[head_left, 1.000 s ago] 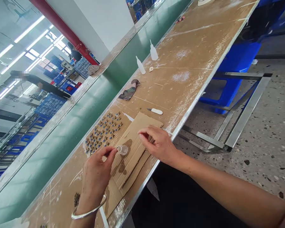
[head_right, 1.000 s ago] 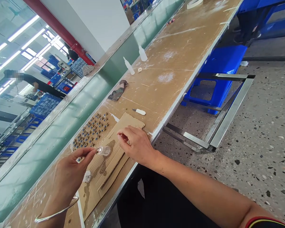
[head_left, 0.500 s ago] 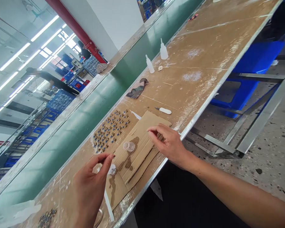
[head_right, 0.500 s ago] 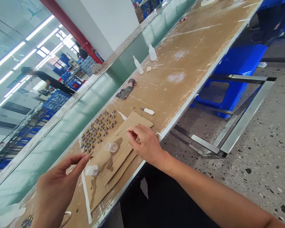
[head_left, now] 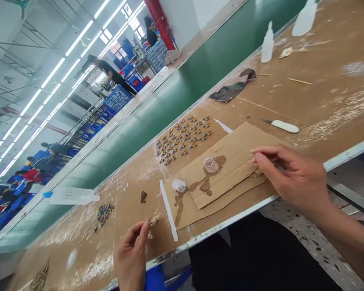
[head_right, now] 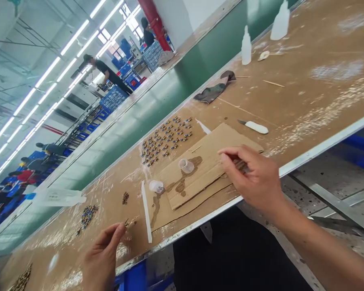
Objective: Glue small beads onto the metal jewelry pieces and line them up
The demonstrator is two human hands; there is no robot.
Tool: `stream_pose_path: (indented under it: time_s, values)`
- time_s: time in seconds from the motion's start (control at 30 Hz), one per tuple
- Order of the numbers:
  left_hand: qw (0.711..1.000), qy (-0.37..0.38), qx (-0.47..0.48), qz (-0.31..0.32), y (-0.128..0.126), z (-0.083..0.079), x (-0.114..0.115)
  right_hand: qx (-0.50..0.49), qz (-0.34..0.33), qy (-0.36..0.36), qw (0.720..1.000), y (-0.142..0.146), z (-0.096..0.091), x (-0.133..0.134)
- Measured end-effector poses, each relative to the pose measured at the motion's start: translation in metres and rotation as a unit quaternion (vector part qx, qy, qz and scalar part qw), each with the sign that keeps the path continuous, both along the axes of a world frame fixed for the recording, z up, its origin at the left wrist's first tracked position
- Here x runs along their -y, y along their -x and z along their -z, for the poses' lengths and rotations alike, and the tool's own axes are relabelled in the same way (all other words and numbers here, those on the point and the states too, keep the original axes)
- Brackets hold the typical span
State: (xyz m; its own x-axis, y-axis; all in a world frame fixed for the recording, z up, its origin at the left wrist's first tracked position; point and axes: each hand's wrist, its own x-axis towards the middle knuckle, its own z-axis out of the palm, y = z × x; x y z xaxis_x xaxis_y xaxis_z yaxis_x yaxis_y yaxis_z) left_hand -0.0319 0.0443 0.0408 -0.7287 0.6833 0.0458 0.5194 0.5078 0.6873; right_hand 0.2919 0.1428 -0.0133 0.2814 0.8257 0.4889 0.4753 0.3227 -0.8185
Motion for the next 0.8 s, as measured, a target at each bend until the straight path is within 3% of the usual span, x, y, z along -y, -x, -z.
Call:
stream_pose_path:
  time_s: [0.33, 0.8]
  values:
    - [1.000, -0.014, 0.009, 0.025, 0.004, 0.018, 0.007, -0.005, 0.034, 0.034, 0.999, 0.002, 0.012, 0.000]
    - [0.997, 0.030, -0.029, 0.057, 0.006, 0.012, 0.002, -0.008, 0.036, 0.016, 0.999, 0.005, 0.008, 0.001]
